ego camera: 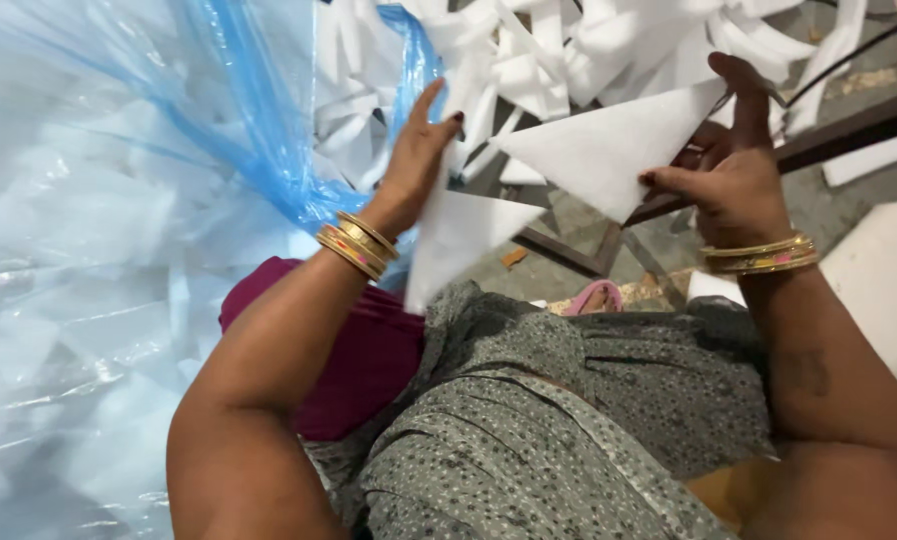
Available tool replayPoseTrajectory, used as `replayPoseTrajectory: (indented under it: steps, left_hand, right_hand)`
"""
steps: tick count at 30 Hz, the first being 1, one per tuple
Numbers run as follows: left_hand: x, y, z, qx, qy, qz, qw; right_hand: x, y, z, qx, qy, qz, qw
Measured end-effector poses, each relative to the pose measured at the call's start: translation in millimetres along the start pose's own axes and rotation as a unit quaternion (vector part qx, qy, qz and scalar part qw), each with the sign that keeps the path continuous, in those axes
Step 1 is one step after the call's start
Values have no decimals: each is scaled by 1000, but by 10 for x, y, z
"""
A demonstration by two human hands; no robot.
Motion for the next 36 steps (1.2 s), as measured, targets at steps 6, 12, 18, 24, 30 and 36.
replayPoseTrajectory:
  steps: [6,12,18,24,30,36]
  left_hand:
    - [268,341,409,45,114,46,991]
    - [314,343,436,65,149,81,983]
    - [378,352,487,52,111,33,992]
    - [614,448,693,50,-38,221,973]
    - [470,327,716,12,40,123,992]
    - [409,281,817,-17,90,81,992]
  right_hand:
    - [222,-107,262,14,-168,-13,986]
    - [662,-132,270,8,-108,48,993]
    - [566,-91,444,-90,184,-31,978]
    - [336,-39,734,-104,216,-54,969]
    - [452,-94,662,-110,50,-24,992]
    - [585,-127,618,-113,22,-1,993]
Point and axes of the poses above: each hand's wrist, its own y-axis away from the middle knuckle, its own z-axis out of the palm, x = y × z, the point moved 9 cm from there along -y, towards the middle knuckle, and after that the axes turned 2 degrees about -y, right-handed, at the moved point
